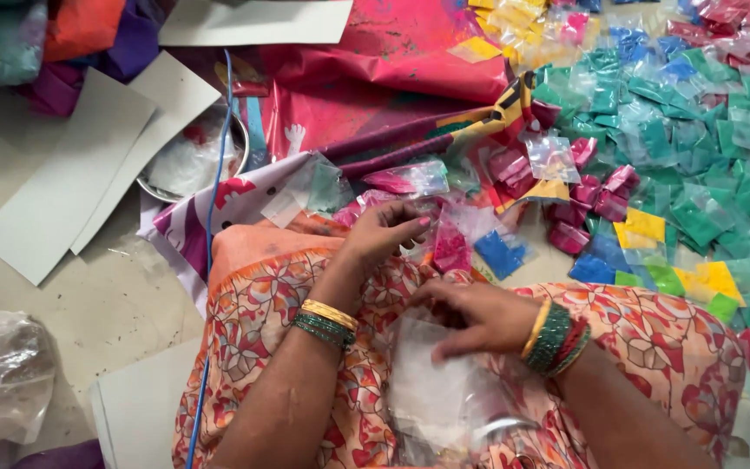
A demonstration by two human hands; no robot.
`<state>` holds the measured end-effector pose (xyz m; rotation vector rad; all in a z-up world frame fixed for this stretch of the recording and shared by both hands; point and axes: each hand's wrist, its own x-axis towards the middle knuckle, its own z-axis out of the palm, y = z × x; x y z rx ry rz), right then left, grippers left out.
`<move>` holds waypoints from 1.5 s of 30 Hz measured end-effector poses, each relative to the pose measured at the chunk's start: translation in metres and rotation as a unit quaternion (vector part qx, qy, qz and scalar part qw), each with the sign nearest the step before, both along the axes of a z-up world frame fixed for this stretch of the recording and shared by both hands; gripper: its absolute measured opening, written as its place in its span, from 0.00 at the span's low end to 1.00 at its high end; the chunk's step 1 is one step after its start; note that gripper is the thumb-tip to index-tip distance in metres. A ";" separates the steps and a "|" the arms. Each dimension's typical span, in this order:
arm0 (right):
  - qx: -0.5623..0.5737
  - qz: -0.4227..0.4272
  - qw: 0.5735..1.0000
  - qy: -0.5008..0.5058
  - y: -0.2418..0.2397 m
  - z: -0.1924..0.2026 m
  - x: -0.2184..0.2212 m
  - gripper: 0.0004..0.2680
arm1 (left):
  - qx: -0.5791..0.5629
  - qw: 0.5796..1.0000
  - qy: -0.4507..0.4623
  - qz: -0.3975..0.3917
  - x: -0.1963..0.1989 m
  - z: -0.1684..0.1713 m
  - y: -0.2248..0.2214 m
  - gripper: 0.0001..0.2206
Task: The person sorts and packages small packets of colored powder into larger plastic bags.
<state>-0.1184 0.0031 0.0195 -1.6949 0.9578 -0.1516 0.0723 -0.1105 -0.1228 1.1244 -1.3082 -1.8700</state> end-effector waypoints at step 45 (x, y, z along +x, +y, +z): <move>0.136 0.031 0.979 -0.149 -0.003 -0.066 -0.021 0.09 | -0.061 0.944 -0.065 -0.319 0.050 0.095 0.084 0.09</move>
